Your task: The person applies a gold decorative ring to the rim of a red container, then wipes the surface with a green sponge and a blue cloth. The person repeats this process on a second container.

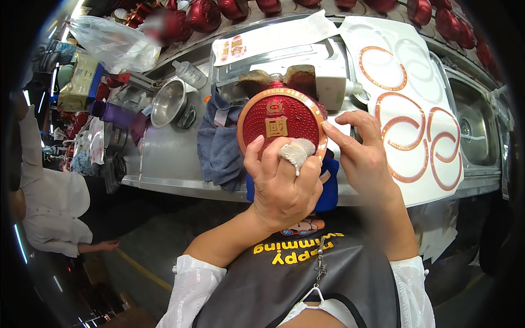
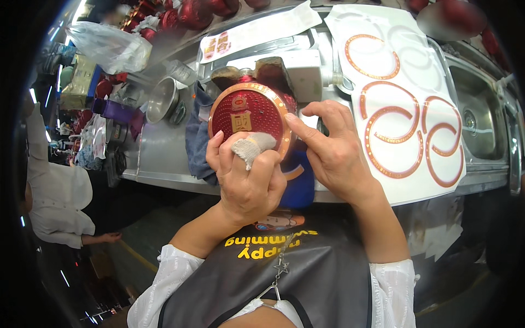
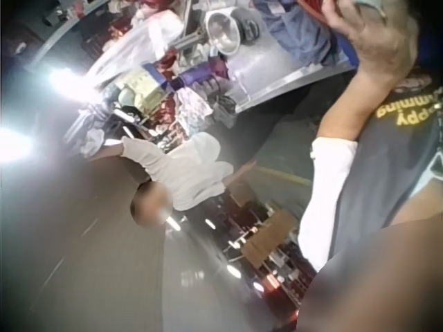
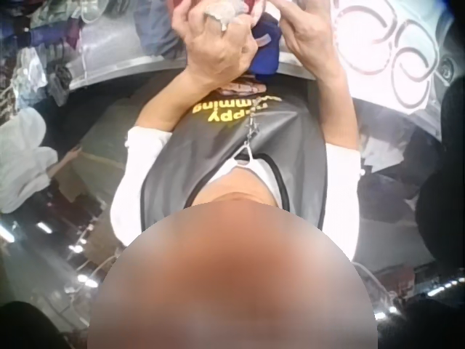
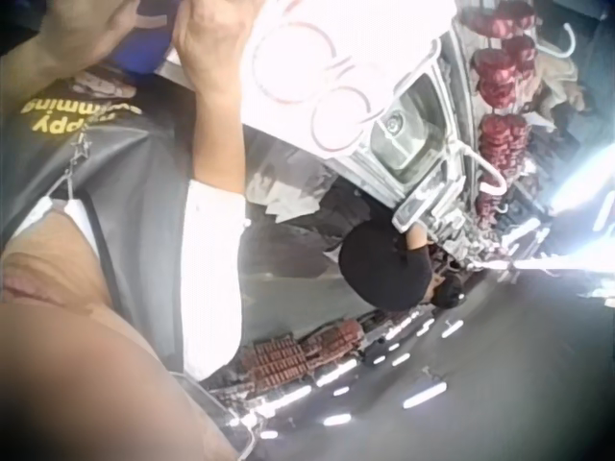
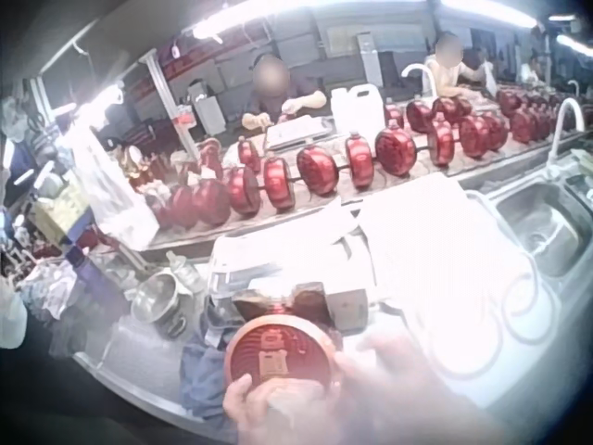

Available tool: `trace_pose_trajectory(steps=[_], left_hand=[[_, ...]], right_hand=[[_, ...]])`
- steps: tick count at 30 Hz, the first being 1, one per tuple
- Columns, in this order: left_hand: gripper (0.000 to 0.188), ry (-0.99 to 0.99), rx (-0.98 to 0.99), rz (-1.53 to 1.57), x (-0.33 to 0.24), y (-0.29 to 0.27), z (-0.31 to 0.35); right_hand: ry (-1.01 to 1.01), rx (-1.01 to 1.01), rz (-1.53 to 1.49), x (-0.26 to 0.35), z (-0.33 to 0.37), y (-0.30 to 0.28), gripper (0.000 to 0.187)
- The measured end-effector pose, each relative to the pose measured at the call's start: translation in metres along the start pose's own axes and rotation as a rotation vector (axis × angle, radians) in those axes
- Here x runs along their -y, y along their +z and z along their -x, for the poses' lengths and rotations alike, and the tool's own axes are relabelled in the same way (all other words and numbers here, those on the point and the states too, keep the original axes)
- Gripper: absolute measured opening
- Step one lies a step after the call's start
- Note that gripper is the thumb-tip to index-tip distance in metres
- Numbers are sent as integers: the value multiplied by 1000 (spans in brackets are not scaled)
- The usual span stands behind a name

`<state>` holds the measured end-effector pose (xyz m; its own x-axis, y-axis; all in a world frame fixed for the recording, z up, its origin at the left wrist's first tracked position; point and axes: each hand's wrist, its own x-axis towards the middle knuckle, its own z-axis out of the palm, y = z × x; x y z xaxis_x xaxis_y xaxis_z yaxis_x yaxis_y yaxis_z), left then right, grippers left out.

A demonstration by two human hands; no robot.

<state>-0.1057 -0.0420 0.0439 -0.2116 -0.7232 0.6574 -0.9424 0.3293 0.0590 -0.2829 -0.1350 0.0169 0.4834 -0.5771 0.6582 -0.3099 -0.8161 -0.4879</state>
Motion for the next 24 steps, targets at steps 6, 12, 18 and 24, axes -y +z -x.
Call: trace_pose_trajectory(steps=[6, 12, 18, 24], left_hand=[[17, 102, 59, -31, 5, -10, -4], [23, 127, 103, -38, 9, -12, 1], [49, -26, 125, -51, 6, -17, 19], [45, -70, 69, -40, 8, -16, 42]], right_hand=[[-19, 16, 40, 0, -3, -3, 60], [-38, 55, 155, 3, 0, -5, 58], [-54, 61, 200, 7, 5, -3, 56], [-39, 60, 224, 18, 14, -4, 60]])
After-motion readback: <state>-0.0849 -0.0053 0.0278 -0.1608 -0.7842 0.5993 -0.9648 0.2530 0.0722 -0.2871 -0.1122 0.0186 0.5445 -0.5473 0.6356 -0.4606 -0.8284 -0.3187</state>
